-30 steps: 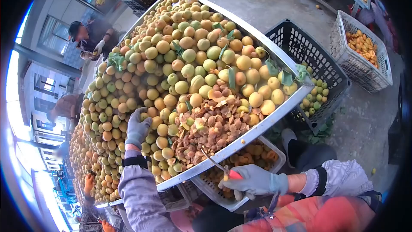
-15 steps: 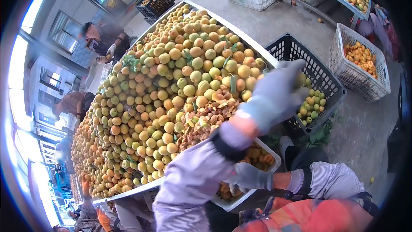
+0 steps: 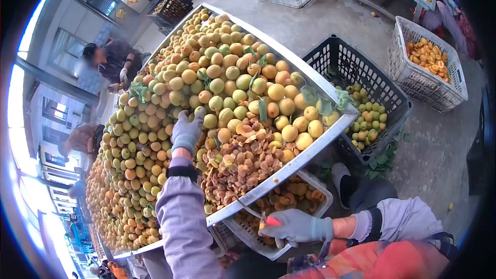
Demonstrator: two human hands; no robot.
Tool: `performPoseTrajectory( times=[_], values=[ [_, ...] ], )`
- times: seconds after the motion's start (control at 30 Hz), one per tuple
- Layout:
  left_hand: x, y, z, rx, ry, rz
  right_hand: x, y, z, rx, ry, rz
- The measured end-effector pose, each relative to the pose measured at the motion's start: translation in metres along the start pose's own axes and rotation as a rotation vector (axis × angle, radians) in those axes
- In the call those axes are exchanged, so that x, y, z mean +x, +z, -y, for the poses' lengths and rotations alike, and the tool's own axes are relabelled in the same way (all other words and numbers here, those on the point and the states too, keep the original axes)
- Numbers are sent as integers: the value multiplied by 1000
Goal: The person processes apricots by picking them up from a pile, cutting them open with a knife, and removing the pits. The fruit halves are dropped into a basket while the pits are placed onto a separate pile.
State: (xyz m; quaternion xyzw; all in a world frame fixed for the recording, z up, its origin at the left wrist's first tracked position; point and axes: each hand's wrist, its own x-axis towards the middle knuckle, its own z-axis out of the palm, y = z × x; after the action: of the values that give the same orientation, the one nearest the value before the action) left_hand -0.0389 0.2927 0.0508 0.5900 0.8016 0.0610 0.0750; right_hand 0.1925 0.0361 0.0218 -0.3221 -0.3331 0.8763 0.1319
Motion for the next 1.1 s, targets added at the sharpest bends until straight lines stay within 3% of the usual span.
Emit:
performPoseTrajectory(
  times=[0.1,0.23,0.27,0.37,0.43,0.5,0.63,0.73,1.0,1.1],
  values=[
    [13,11,-10,207,37,50,1,0,4,33,33,0],
    [17,10,-13,168,54,103,6,2,4,68,17,-2],
    [34,33,9,-12,75,115,7,2,3,67,18,-4],
    [41,45,25,-126,174,52,9,2,2,38,52,-11],
    [37,25,17,-231,143,246,4,3,4,18,31,-16],
    [38,28,23,-551,223,339,6,2,3,46,28,-7],
    [23,18,13,-665,133,347,7,1,4,50,42,-13],
    [26,19,21,-746,206,552,-1,1,9,102,38,-10],
    [8,14,5,-638,138,214,-2,-4,5,33,-16,-19],
    [0,12,6,-968,186,53,-5,-6,1,43,-35,-15]
  ],
)
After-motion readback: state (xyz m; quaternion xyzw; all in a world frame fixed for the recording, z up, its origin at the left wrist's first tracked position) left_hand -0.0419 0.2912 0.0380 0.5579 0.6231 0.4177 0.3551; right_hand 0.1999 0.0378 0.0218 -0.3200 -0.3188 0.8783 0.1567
